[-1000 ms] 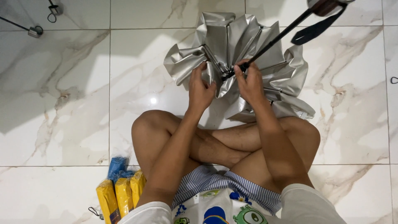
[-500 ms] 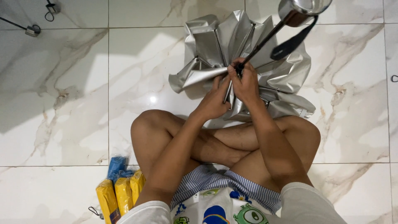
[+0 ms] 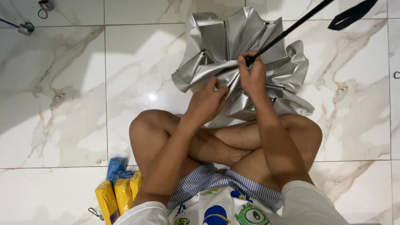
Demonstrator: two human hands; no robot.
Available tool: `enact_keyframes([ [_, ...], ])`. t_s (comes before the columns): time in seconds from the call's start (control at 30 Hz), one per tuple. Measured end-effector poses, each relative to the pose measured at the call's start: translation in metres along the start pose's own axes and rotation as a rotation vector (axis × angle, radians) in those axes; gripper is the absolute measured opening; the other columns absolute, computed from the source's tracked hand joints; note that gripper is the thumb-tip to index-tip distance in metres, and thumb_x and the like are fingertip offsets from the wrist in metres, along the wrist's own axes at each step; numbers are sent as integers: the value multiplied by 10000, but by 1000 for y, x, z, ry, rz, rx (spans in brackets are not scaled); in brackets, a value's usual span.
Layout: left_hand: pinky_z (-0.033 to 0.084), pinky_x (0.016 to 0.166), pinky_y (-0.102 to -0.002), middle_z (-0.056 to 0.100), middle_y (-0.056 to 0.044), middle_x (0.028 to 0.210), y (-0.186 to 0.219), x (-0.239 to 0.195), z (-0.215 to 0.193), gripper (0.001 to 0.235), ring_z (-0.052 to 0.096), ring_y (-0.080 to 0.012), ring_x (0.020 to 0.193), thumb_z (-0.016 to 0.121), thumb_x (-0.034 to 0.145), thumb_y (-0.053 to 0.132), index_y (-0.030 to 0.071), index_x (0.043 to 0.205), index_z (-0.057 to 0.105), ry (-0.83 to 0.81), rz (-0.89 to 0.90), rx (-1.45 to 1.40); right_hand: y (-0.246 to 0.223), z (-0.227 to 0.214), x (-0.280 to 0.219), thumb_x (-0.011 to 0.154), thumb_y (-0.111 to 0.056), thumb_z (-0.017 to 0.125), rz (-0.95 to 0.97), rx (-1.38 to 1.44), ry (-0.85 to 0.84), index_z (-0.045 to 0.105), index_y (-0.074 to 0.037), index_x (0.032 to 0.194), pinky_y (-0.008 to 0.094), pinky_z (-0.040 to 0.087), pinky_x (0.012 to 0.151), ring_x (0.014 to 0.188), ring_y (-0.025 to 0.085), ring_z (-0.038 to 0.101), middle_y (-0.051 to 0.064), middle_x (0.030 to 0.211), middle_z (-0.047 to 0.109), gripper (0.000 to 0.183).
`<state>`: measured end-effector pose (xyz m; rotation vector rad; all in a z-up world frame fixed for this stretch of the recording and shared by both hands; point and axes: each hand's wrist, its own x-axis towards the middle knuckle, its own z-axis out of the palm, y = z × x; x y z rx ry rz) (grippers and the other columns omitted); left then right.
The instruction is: The person sits on the floor and removes a yellow umbrella from its plastic packaging. They open the umbrella to reveal a silver interior and then proceed to fold the canopy and ribs inward, collapsing the umbrella into a compact form.
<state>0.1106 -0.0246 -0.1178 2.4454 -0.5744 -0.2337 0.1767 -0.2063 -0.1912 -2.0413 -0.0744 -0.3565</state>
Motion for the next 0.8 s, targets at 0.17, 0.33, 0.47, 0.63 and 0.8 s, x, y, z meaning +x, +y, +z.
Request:
enact_keyframes([
  [0.17,539,664,-466,489,-99,1021,-8,0,2,153,647,-362,855,637,864,238,98,917,662,8,34,22,1,-2,2,981,-196,557,-23,-7,15,587,-24,1004,406,467,725,765,295,594,150,762,583,176],
  [0.33,523,714,-420,484,-66,975,-26,4,21,92,628,-315,887,703,812,165,94,871,704,0,77,93,2,-3,2,991,-198,543,-22,19,22,582,-15,995,399,469,718,760,276,587,137,756,574,187],
  [0.47,487,684,-322,511,-39,919,-38,12,29,74,617,-228,812,669,811,127,81,768,708,228,343,364,2,-3,4,995,-208,539,-30,8,23,579,-8,992,400,476,700,755,285,595,146,741,583,204],
  [0.63,449,571,-299,525,-8,893,-22,15,3,92,564,-164,660,649,804,45,118,753,671,358,565,527,10,-2,8,1004,-205,533,-32,-23,28,576,-16,985,402,480,673,767,292,619,154,749,621,195],
  [0.8,482,540,-278,522,-14,875,-30,17,-7,98,616,-164,609,656,830,34,122,862,628,396,591,568,6,0,6,1004,-223,546,-44,-35,37,573,-11,988,451,481,691,794,350,631,199,774,629,215],
])
